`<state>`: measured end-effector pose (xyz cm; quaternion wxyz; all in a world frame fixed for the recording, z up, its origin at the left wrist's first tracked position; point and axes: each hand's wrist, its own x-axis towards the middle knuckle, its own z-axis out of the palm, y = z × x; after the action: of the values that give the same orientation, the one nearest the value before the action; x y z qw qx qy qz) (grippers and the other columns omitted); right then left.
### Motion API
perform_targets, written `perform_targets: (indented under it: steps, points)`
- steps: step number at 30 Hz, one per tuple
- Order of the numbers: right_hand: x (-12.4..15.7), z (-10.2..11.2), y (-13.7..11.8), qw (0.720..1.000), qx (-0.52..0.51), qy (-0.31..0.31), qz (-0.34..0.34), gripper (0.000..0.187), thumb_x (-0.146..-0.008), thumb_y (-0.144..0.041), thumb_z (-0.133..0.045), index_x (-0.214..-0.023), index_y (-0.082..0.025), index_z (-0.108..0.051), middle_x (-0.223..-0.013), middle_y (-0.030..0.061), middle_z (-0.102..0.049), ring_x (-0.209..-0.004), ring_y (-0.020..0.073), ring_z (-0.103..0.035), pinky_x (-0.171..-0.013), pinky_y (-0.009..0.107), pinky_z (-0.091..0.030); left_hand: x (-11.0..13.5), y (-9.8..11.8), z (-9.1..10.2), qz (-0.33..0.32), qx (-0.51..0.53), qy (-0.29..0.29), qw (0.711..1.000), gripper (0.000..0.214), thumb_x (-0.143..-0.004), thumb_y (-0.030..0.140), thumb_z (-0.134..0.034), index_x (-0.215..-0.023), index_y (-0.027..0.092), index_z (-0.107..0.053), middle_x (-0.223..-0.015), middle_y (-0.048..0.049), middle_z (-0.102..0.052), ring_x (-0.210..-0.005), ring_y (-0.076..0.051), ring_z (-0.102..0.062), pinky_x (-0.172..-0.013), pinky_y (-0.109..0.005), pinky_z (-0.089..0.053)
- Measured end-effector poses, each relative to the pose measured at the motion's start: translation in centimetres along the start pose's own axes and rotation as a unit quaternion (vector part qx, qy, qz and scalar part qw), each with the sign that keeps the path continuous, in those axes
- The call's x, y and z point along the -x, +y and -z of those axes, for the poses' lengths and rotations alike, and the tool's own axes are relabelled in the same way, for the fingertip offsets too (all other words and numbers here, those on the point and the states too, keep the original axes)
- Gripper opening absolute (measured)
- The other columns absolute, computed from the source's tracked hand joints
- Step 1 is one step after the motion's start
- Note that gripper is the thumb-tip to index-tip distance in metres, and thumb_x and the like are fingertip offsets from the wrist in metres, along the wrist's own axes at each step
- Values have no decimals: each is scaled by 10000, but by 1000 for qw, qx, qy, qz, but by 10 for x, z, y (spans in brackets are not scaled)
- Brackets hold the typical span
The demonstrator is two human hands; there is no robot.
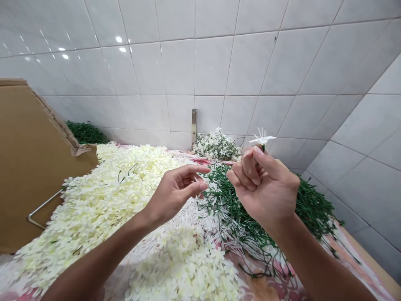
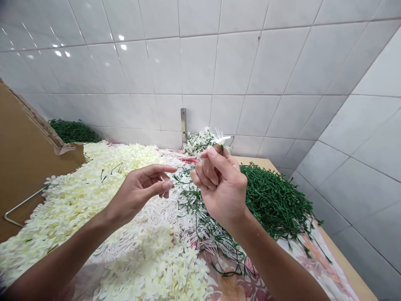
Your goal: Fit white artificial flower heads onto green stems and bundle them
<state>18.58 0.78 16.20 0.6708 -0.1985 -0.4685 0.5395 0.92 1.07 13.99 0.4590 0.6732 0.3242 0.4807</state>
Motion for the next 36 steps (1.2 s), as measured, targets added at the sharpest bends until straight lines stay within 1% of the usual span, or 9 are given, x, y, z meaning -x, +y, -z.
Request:
perform_targets:
  steps: [6,8,11,17,21,24,28,33,36]
  points:
    - [3,-2,11,996,47,-71,40,172,-837,-230,-537,-676,-203,-487,-517,-61,-279,-464,80,-284,-490,257,-291,-1,-4,1,-3,-7,6,1000,106,-783,278,-684,-802,175,-699,-645,-8,-624,-565,-80,-548,-529,-188,-470]
    - [4,-1,16,985,132,-62,94,199,-870,-237,-509,-678,-195,-478,-590,-34,-357,-553,100,-371,-556,273,-345,-2,-3,2,-10,5,15,1000,101,-779,269,-687,-775,168,-686,-668,-12,-624,-580,-80,-554,-547,-190,-478]
    - [5,0,19,938,307,-56,153,287,-928,-279,-448,-659,-178,-460,-712,10,-456,-679,120,-436,-643,285,-383,-2,-2,4,-19,48,20,998,118,-770,266,-697,-764,151,-668,-668,-15,-597,-582,-86,-552,-561,-202,-487]
    - [5,-1,15,911,370,-183,16,175,-953,-327,-428,-1011,-191,-522,-808,5,-559,-681,102,-531,-624,250,-452,-5,-2,4,-25,145,54,988,167,-739,299,-729,-753,154,-649,-681,-1,-587,-552,-64,-526,-552,-188,-475]
    - [3,-3,15,889,398,-226,9,157,-877,-308,-573,-932,-171,-625,-843,26,-633,-667,94,-526,-548,209,-434,-4,-4,4,-31,142,70,987,191,-723,297,-744,-779,153,-632,-656,2,-589,-565,-74,-529,-568,-193,-474]
    - [3,-2,20,900,389,-196,14,136,-874,-278,-579,-855,-157,-639,-721,2,-625,-548,62,-474,-474,192,-390,-3,-6,4,-39,132,68,988,144,-759,269,-714,-789,156,-630,-626,14,-576,-568,-72,-532,-575,-188,-468]
    - [3,-2,27,919,354,-172,1,168,-884,-299,-561,-849,-150,-629,-510,-60,-476,-432,40,-407,-397,173,-328,-3,-6,3,-48,117,76,989,120,-769,256,-704,-750,155,-643,-647,10,-589,-574,-69,-540,-565,-181,-471]
    - [-1,-3,26,944,293,-147,-28,168,-843,-305,-611,-838,-137,-620,-443,-87,-424,-364,27,-357,-338,154,-279,-2,-1,2,-63,47,86,993,76,-762,216,-703,-751,147,-675,-663,-13,-625,-572,-89,-570,-554,-203,-513]
    - [-2,-3,23,940,305,-146,-53,172,-815,-288,-642,-864,-127,-603,-427,-90,-442,-346,26,-342,-337,157,-278,0,-1,1,-70,21,89,993,51,-755,196,-707,-755,151,-683,-662,-20,-649,-558,-91,-584,-535,-199,-521]
